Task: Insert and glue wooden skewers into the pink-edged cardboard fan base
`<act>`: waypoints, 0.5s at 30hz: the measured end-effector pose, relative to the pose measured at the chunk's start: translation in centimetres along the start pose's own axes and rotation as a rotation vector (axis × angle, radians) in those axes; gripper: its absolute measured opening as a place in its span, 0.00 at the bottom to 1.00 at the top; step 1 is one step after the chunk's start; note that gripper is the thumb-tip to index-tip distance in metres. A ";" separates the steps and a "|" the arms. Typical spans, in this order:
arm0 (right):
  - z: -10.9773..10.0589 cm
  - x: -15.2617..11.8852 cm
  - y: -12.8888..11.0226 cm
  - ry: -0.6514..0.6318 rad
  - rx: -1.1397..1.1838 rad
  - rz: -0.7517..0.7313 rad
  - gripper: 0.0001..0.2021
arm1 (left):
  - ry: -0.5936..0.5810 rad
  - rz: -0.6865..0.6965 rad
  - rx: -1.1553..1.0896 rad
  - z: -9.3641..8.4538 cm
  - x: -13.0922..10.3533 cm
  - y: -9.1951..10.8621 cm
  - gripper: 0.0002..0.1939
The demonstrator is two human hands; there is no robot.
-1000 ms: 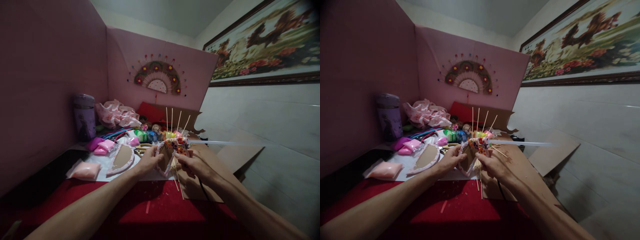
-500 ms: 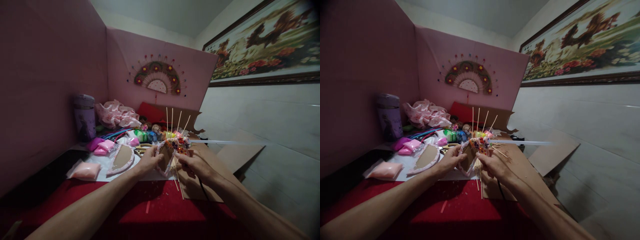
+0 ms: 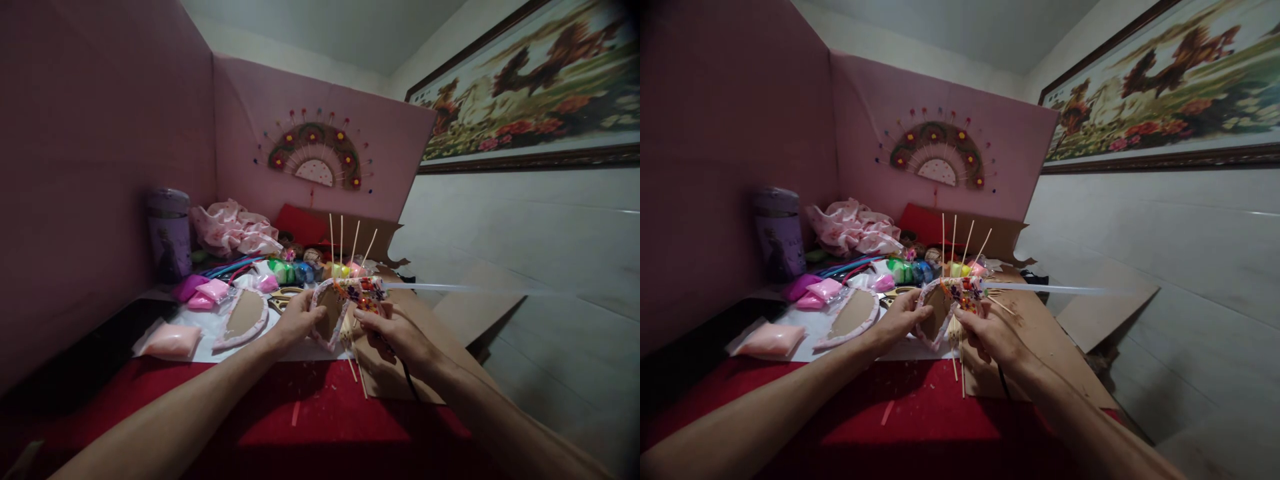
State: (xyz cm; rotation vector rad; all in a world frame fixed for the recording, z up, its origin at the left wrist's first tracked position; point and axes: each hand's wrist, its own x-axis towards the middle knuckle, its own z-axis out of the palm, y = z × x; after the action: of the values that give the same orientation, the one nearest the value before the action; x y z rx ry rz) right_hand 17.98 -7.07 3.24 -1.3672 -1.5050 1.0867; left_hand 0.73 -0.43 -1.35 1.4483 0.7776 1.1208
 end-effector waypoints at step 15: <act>0.4 -0.2 0.2 0.029 -0.073 -0.011 0.16 | 0.009 -0.004 0.000 0.2 -0.3 0.7 0.14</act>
State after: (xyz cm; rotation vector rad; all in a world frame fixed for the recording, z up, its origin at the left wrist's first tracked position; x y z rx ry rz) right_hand 17.63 -7.25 2.93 -1.4174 -1.5432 1.0101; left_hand 0.69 -0.95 -0.69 1.4425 0.7867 1.1246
